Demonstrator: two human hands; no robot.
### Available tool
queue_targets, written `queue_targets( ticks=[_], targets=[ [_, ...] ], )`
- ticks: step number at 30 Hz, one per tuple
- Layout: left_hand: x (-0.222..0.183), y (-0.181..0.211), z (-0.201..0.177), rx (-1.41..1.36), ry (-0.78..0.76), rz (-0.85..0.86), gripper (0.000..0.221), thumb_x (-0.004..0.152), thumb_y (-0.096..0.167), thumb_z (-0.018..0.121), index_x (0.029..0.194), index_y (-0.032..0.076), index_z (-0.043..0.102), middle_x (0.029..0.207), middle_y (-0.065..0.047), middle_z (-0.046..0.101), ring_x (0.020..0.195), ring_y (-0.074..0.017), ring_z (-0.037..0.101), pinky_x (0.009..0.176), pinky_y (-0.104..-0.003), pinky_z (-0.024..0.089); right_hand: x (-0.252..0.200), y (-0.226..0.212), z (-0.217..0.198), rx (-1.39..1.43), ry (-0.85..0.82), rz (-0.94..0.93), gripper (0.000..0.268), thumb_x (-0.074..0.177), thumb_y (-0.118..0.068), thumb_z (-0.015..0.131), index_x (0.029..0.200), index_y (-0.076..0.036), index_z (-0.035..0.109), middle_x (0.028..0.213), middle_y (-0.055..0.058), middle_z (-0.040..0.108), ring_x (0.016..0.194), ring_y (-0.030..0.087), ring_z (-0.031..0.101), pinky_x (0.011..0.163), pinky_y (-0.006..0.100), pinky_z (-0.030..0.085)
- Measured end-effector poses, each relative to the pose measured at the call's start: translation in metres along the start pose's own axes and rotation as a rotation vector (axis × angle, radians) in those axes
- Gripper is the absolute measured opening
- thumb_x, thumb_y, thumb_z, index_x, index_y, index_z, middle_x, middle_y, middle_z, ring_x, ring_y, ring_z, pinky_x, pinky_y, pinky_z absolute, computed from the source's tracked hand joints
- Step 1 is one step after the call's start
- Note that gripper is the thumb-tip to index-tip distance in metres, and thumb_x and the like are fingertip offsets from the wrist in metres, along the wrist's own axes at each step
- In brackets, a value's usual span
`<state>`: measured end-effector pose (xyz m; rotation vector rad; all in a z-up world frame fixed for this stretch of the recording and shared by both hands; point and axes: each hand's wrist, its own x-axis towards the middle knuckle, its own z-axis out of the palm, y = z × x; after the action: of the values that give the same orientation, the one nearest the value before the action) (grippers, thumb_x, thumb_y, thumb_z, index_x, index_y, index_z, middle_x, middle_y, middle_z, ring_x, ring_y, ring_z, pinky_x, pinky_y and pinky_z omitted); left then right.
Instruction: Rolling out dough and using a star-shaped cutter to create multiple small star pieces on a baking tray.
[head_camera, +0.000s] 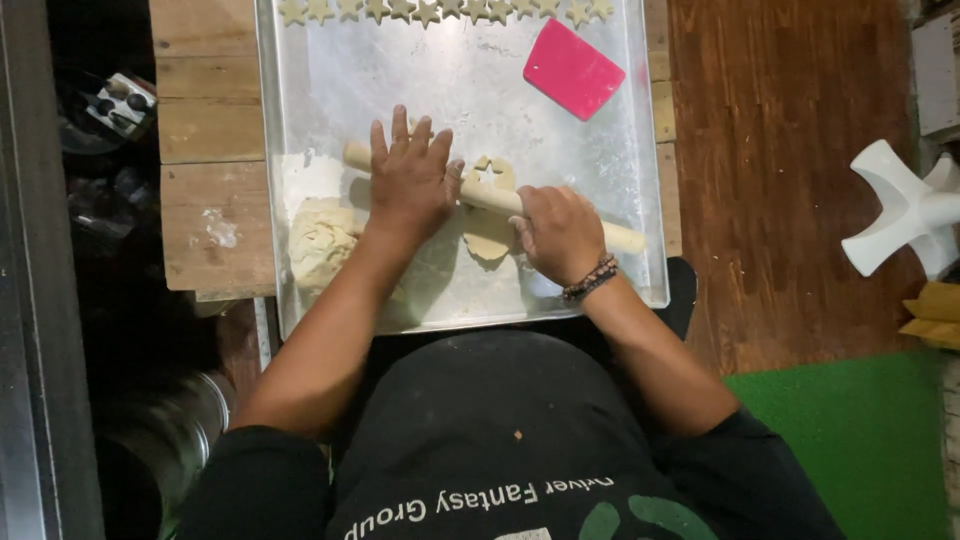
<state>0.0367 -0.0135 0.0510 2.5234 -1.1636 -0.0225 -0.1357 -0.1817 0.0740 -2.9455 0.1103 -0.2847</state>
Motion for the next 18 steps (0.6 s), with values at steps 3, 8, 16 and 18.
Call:
queue_targets(
  ticks=[3, 8, 16, 18],
  targets=[
    [0.008, 0.009, -0.007, 0.068, -0.185, -0.104, 0.061, 0.105, 0.047, 0.025, 0.157, 0.020, 0.044, 0.166, -0.015, 0.033, 0.157, -0.0394, 0.007, 0.122, -0.062, -0.006, 0.005, 0.002, -0.004, -0.102, 0.005, 0.006, 0.041, 0.101, -0.045, 0.046, 0.121, -0.012, 0.060, 0.111, 0.008, 0.060, 0.095, 0.033, 0.054, 0.074, 0.050, 0.043],
    [0.032, 0.007, 0.000, 0.139, -0.196, -0.106, 0.062, 0.105, 0.050, 0.024, 0.160, 0.026, 0.036, 0.170, -0.012, 0.025, 0.158, -0.0376, 0.000, 0.121, -0.065, -0.014, 0.023, 0.011, 0.001, -0.031, -0.126, 0.124, 0.055, 0.106, -0.045, 0.038, 0.150, -0.012, 0.045, 0.158, 0.016, 0.042, 0.151, 0.046, 0.022, 0.117, 0.069, 0.017],
    [0.004, 0.011, 0.001, 0.202, -0.099, -0.055, 0.063, 0.107, 0.049, 0.027, 0.164, 0.023, 0.031, 0.173, -0.007, 0.021, 0.159, -0.0366, -0.006, 0.121, -0.065, -0.017, 0.003, 0.007, 0.013, -0.089, -0.148, 0.080, 0.064, 0.109, -0.051, 0.018, 0.164, -0.018, 0.011, 0.171, 0.005, 0.025, 0.155, 0.042, 0.022, 0.124, 0.065, 0.016],
    [-0.011, 0.029, -0.031, 0.155, -0.250, -0.128, 0.063, 0.109, 0.046, 0.026, 0.167, 0.021, 0.030, 0.175, -0.008, 0.020, 0.160, -0.0380, -0.001, 0.123, -0.067, -0.010, -0.009, 0.004, 0.019, -0.096, 0.037, -0.027, 0.067, 0.107, -0.050, 0.038, 0.160, -0.009, 0.032, 0.153, 0.020, 0.050, 0.147, 0.051, 0.034, 0.112, 0.072, 0.024]
  ],
)
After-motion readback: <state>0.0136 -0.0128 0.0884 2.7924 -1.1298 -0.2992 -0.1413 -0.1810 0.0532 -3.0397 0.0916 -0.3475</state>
